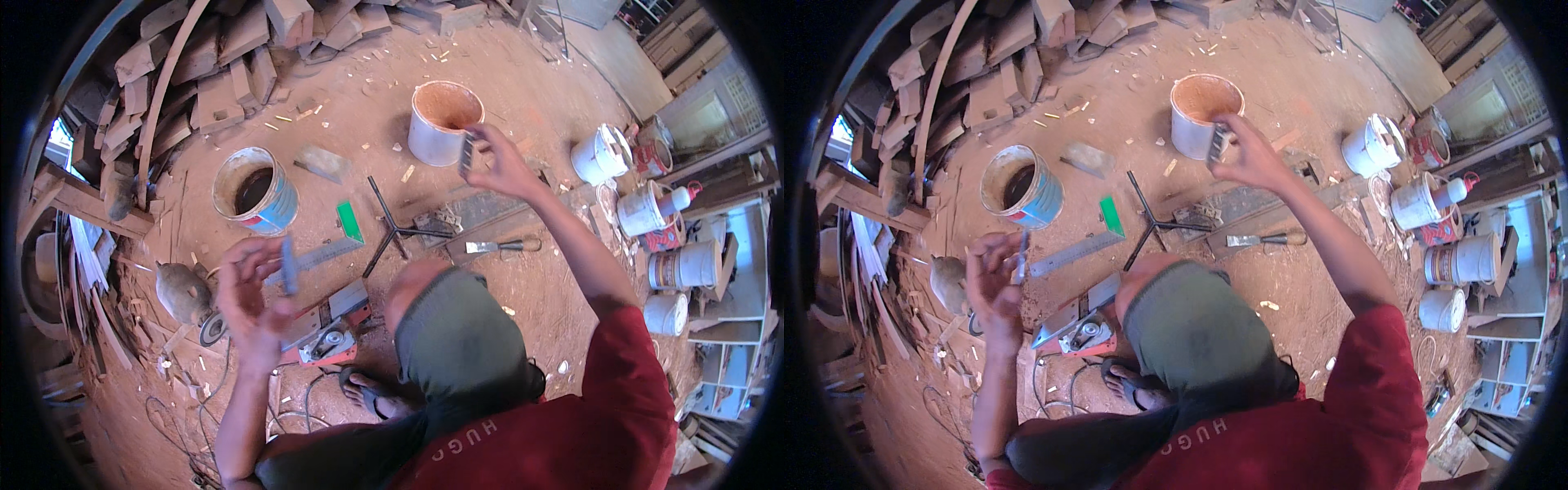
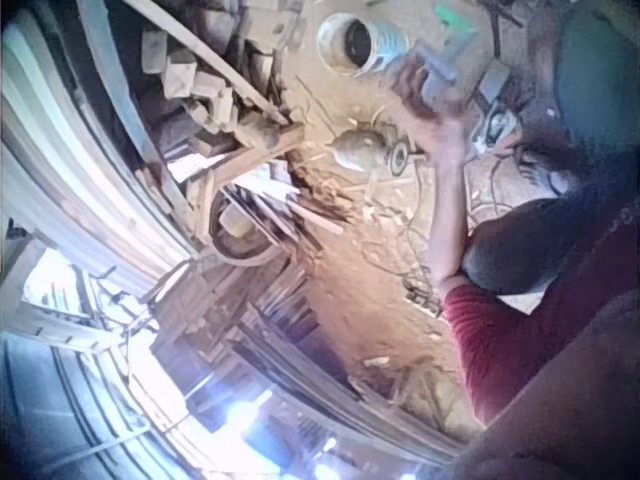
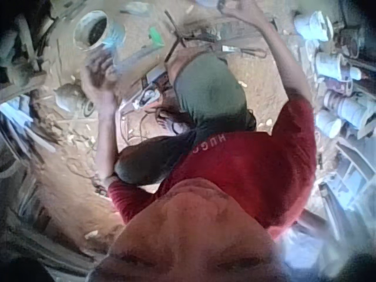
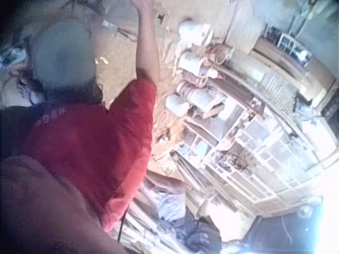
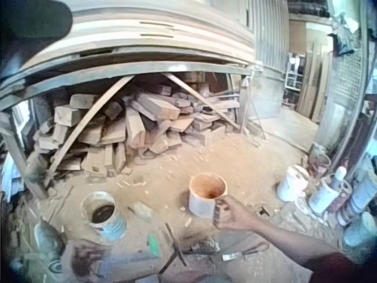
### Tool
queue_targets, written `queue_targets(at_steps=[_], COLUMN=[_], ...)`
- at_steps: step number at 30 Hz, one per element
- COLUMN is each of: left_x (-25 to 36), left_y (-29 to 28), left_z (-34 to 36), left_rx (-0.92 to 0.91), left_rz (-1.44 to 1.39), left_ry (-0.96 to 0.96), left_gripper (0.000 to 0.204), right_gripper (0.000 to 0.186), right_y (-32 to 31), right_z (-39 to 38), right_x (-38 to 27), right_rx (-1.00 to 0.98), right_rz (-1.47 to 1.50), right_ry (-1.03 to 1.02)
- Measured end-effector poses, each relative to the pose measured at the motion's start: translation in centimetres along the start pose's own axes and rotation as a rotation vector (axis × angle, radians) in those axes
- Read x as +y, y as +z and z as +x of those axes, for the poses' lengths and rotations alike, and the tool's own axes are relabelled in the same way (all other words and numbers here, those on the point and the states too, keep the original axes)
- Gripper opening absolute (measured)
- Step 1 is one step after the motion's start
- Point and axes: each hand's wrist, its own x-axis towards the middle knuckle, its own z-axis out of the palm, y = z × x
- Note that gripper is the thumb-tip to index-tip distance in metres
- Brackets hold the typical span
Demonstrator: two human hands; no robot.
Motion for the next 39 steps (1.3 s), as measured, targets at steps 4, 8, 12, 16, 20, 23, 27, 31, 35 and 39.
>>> queue_targets(at_steps=[4, 8, 12, 16, 20, 23, 27, 31, 35, 39], left_x=[-1.3, -3.6, -5.2, -4.5, -4.4, -4.6, -4.8, -4.9, -5.1, -6.2], left_y=[-3.4, -5.3, -6.1, -5.7, -5.4, -5.1, -4.3, -3.5, -3.8, -4.2], left_z=[-2.6, -7.9, -11.3, -11.7, -11.2, -10.4, -9.6, -9.3, -9.7, -9.0], left_rx=[0.171, 0.327, 0.448, 0.447, 0.45, 0.447, 0.411, 0.395, 0.376, 0.293], left_rz=[-0.052, -0.051, -0.149, -0.136, -0.162, -0.18, -0.201, -0.2, -0.269, -0.118], left_ry=[-0.104, -0.23, -0.383, -0.405, -0.401, -0.399, -0.403, -0.411, -0.388, -0.287], left_gripper=[0.087, 0.084, 0.081, 0.079, 0.079, 0.08, 0.08, 0.082, 0.077, 0.068], right_gripper=[0.087, 0.093, 0.09, 0.092, 0.093, 0.093, 0.093, 0.089, 0.079, 0.061], right_y=[3.3, 6.1, 6.1, 6.4, 6.1, 6.1, 5.6, 5.0, 4.6, 8.4], right_z=[11.4, 16.3, 19.0, 19.9, 20.3, 20.3, 19.8, 19.5, 19.3, 16.4], right_x=[5.5, 6.2, 7.8, 9.4, 8.7, 8.6, 7.6, 7.1, 6.6, -2.5], right_rx=[-0.182, -0.311, -0.452, -0.519, -0.551, -0.573, -0.583, -0.563, -0.381, -0.375], right_rz=[-0.158, -0.281, -0.25, -0.321, -0.327, -0.337, -0.36, -0.368, -0.325, 0.097], right_ry=[-0.101, -0.134, -0.069, -0.071, -0.076, -0.046, -0.045, -0.038, -0.195, -0.224])
